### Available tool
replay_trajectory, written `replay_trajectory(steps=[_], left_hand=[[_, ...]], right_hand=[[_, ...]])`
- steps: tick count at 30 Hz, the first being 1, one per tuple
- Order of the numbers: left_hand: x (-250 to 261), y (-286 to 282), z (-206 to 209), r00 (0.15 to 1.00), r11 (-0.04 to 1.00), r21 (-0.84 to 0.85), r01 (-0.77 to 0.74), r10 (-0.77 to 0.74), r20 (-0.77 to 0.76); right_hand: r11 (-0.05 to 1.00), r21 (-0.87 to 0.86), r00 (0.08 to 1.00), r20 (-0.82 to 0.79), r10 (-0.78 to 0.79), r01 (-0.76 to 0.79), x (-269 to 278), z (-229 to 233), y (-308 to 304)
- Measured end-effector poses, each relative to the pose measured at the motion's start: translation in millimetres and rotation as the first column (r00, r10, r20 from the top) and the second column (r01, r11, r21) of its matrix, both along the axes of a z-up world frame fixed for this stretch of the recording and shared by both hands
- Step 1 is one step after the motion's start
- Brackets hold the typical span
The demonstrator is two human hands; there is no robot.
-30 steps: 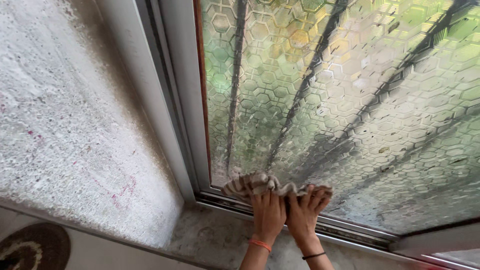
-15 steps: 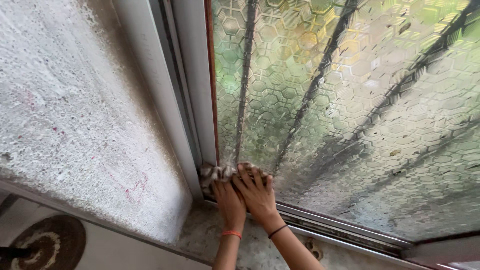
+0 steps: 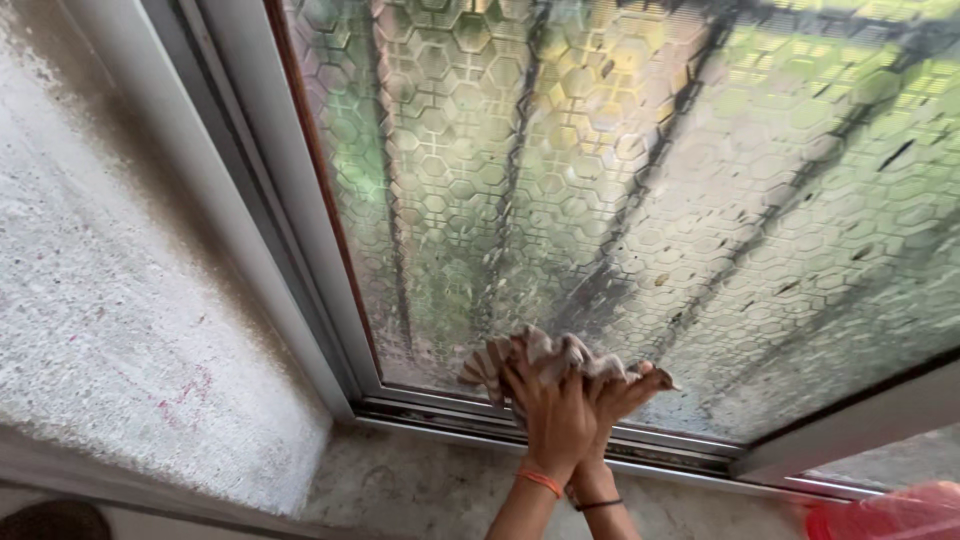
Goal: The person wipes a textured glass window using a cloth. They move the cloth across the surface in repeated strokes, covering different sections of the window.
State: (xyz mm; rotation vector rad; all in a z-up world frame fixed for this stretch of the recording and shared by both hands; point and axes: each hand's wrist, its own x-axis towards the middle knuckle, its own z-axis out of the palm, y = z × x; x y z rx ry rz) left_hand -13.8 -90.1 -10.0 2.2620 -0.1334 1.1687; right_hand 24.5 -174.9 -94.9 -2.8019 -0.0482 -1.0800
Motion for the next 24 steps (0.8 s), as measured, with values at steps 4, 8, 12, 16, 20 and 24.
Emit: replay_trajectory(steps=[4,8,12,16,20,24], left_hand=[[12.2,-1.2,63.3,0.99,0.986,-0.132,-0.098,0.083,-0.112],[12.1,-49.3,80.7,0.999,0.988,-0.149,-0.042,0.044,0.014],[-6.0,-99.3,29.9,0.979,0.989,0.03,0.145,-0.139,-0.146],[-17.5,-100.2,-43.7,0.919,0.954,0.082,0.289,-0.252,-0.305],[-32.3,-27.3,-80.0,0.919,0.977,0.016,0.212,-0.194,-0.344],[-41.3,9.6,-52.0,0.955,0.982,-0.022,0.185,-0.185,-0.23]], right_hand=[[0.97,0.187,0.9,0.431,0.064,-0.158,34.7,68.2,7.0],[0.956,0.245,0.873,0.487,0.021,-0.16,38.0,93.6,-29.7],[0.926,0.337,0.898,0.44,0.005,-0.17,21.5,52.3,-64.1],[0.895,0.418,0.954,0.297,0.032,-0.159,-5.3,-14.3,-60.8],[0.841,0.502,0.976,0.177,0.129,-0.202,-32.7,-79.4,-34.1],[0.799,0.561,0.972,0.203,0.118,-0.215,2.7,-58.5,-26.0]])
